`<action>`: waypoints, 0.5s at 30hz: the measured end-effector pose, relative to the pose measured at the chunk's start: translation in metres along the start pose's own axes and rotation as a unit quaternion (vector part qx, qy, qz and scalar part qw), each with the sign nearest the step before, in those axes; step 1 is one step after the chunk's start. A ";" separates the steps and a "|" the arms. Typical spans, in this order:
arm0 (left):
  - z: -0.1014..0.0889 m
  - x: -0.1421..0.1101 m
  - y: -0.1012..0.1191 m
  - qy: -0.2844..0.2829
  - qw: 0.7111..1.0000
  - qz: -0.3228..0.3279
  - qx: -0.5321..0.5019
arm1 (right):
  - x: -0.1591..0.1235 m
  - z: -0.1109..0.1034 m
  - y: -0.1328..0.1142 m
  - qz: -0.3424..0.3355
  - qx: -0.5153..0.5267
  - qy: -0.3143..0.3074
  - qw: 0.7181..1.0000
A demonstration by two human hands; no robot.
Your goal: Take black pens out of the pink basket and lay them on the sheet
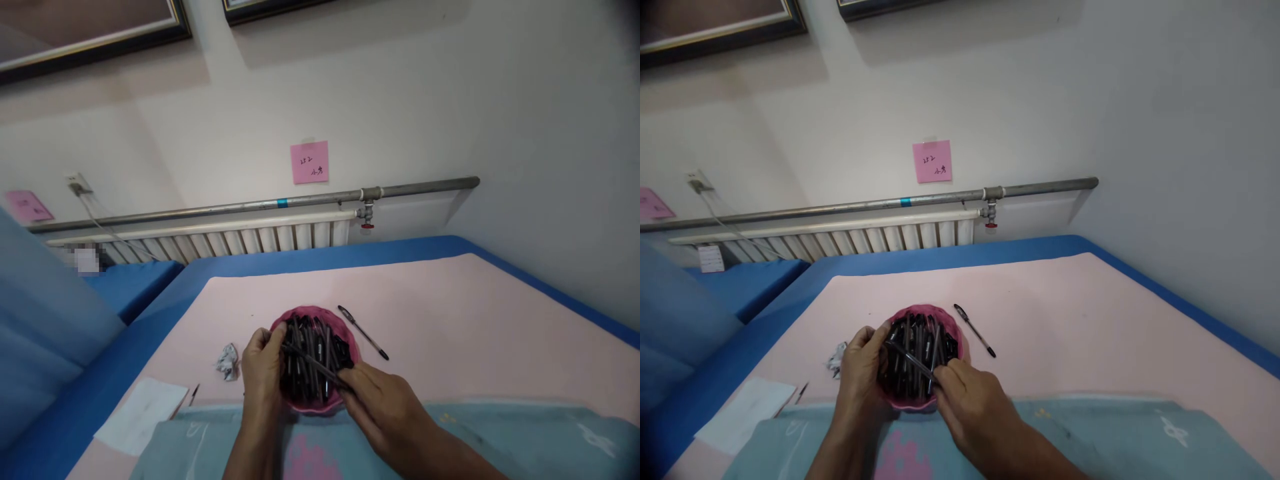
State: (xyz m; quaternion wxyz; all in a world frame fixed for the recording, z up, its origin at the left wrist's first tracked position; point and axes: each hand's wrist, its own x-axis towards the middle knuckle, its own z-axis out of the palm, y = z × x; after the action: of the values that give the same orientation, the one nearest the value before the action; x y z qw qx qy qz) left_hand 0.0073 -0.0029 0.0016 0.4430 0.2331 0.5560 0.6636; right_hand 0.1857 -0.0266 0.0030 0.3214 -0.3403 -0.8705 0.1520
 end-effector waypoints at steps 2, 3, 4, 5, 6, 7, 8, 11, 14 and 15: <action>-0.004 0.003 0.003 -0.029 0.999 -0.013 -0.009 | 0.003 -0.005 -0.003 0.085 0.066 -0.006 0.994; -0.005 0.004 0.004 -0.042 0.999 -0.022 -0.015 | 0.005 -0.007 -0.003 0.132 0.096 -0.008 0.987; -0.007 0.006 0.006 -0.045 0.999 -0.027 -0.015 | 0.006 -0.009 -0.003 0.171 0.120 -0.008 0.978; -0.009 0.007 0.006 -0.043 0.999 -0.027 -0.008 | 0.008 -0.011 -0.002 0.201 0.140 -0.005 0.969; -0.010 0.008 0.007 -0.041 0.999 -0.024 0.004 | 0.010 -0.012 -0.001 0.221 0.160 -0.002 0.962; -0.010 0.008 0.007 -0.043 0.999 -0.020 0.018 | 0.011 -0.013 0.000 0.236 0.181 -0.001 0.955; -0.010 0.008 0.007 -0.053 0.998 -0.018 0.029 | 0.012 -0.013 0.001 0.248 0.203 -0.001 0.947; -0.007 0.004 0.007 -0.091 0.995 -0.030 0.021 | 0.013 -0.011 0.003 0.275 0.256 -0.002 0.927; -0.001 -0.003 0.007 -0.153 0.984 -0.081 -0.030 | 0.012 -0.007 0.004 0.285 0.283 0.003 0.916; 0.000 -0.006 0.006 -0.183 0.977 -0.101 -0.044 | 0.012 -0.005 0.004 0.285 0.289 0.001 0.914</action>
State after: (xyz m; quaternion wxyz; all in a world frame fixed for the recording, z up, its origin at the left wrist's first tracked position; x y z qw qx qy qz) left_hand 0.0084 -0.0075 0.0087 0.6116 0.2741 0.4563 0.5853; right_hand 0.1843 -0.0151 0.0107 0.3497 -0.4665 -0.6543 0.4817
